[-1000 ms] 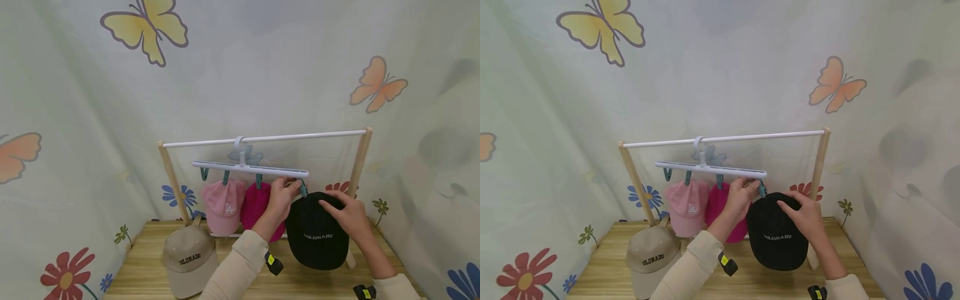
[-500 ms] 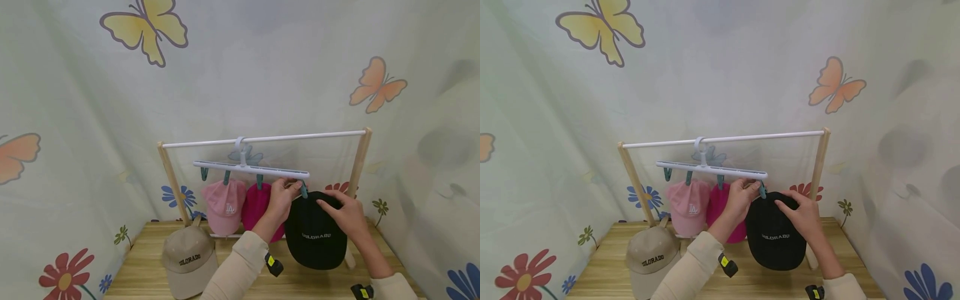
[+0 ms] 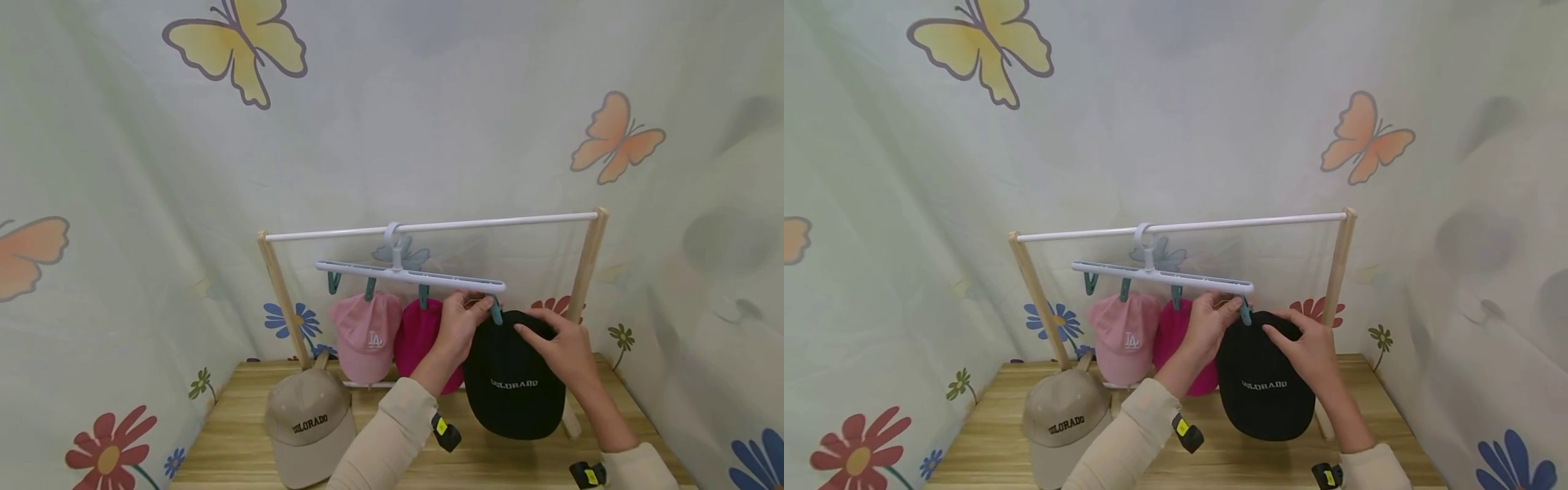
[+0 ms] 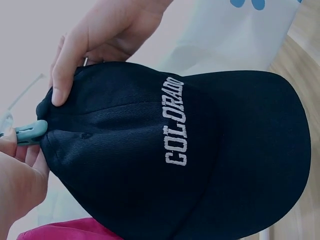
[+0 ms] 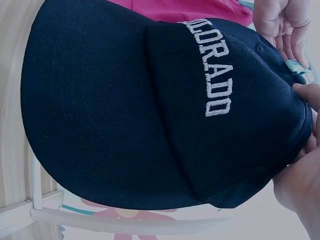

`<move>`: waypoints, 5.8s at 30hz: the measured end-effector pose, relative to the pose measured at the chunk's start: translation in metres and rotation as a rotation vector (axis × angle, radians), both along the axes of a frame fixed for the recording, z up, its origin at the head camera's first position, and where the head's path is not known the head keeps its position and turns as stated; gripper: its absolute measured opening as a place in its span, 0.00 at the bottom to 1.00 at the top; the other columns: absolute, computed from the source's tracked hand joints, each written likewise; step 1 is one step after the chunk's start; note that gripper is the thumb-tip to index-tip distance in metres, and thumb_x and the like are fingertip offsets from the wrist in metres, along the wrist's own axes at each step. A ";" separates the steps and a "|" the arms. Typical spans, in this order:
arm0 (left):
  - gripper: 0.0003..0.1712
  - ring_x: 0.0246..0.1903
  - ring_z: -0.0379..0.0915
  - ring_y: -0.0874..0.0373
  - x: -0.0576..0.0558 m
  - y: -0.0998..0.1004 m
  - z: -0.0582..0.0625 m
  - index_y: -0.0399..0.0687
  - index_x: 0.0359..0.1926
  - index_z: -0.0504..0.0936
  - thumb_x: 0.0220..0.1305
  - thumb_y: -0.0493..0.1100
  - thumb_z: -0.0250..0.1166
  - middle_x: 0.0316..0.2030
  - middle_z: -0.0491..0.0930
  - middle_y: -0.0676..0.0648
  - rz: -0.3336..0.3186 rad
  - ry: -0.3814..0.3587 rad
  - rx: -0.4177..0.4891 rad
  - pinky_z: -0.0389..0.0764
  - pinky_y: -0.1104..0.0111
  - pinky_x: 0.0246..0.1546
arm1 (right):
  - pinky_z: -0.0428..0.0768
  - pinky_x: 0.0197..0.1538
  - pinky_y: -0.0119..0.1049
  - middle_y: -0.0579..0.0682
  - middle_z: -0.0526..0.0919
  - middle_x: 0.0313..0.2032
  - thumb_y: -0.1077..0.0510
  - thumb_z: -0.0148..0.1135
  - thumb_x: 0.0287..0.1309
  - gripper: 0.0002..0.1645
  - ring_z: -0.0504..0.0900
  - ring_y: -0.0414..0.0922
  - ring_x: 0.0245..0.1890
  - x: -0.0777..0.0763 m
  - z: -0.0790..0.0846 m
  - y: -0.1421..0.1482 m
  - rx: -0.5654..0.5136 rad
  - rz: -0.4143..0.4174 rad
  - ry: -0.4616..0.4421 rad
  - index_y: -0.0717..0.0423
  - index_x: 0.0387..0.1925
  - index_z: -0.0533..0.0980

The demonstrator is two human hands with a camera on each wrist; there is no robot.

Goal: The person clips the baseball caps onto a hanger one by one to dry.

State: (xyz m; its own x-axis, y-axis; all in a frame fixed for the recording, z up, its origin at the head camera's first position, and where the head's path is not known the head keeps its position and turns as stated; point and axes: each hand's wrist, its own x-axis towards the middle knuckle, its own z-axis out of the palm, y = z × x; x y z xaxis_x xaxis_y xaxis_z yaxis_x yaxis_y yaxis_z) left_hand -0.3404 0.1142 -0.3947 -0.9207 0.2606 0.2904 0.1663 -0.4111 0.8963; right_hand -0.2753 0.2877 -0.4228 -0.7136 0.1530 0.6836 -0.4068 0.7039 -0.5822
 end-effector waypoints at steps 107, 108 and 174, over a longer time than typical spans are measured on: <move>0.16 0.56 0.78 0.37 0.009 -0.044 -0.069 0.31 0.58 0.79 0.74 0.28 0.54 0.57 0.78 0.30 0.041 0.156 -0.151 0.81 0.60 0.56 | 0.70 0.59 0.63 0.65 0.78 0.57 0.70 0.63 0.64 0.21 0.75 0.63 0.54 -0.021 -0.022 0.001 -0.117 -0.109 0.035 0.64 0.59 0.76; 0.16 0.55 0.79 0.37 0.009 -0.046 -0.072 0.31 0.58 0.79 0.74 0.28 0.54 0.57 0.78 0.30 0.041 0.156 -0.156 0.82 0.61 0.55 | 0.72 0.56 0.61 0.64 0.78 0.57 0.70 0.62 0.65 0.21 0.75 0.63 0.52 -0.019 -0.023 0.000 -0.115 -0.111 0.028 0.64 0.59 0.76; 0.20 0.50 0.82 0.45 0.042 -0.188 -0.201 0.46 0.54 0.85 0.81 0.49 0.50 0.51 0.86 0.46 0.196 0.199 -0.838 0.82 0.60 0.50 | 0.82 0.50 0.43 0.45 0.86 0.47 0.57 0.53 0.76 0.13 0.83 0.47 0.48 0.019 -0.144 -0.126 0.062 0.319 -0.359 0.52 0.47 0.84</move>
